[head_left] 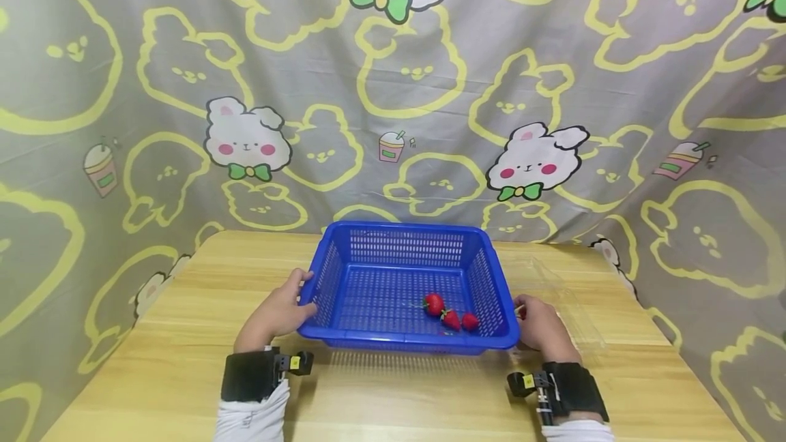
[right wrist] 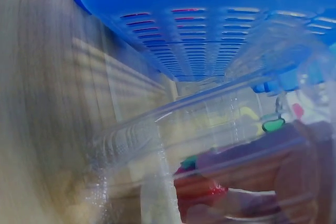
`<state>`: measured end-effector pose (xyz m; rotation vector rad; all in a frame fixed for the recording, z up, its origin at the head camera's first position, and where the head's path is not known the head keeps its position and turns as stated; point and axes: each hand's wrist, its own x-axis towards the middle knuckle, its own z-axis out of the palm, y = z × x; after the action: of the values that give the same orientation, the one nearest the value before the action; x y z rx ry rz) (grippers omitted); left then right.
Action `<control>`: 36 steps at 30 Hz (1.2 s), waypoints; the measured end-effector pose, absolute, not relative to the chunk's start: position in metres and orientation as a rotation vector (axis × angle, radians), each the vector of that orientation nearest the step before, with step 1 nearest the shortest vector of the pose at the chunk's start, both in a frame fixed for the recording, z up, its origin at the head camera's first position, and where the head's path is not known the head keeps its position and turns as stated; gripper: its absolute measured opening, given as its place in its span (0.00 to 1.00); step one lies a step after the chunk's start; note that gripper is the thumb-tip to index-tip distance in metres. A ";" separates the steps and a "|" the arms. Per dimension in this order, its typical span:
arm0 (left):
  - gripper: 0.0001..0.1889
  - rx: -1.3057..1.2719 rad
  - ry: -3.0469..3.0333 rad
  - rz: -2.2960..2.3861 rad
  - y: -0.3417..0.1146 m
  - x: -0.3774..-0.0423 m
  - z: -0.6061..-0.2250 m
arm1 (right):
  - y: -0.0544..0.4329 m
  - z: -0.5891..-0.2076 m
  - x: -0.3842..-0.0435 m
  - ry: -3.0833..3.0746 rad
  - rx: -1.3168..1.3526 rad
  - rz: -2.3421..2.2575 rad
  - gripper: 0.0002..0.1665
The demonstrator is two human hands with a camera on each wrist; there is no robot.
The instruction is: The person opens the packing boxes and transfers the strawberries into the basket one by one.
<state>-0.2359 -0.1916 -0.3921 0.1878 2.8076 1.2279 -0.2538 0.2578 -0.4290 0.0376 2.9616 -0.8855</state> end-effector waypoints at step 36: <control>0.26 0.181 2.796 1.235 -0.191 -0.238 -0.392 | 0.258 -0.416 -0.247 2.968 0.080 -0.993 0.19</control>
<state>-0.2381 -0.1908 -0.3921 0.1806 2.7965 1.2348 -0.2474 0.2579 -0.4162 0.0799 2.9680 -0.9931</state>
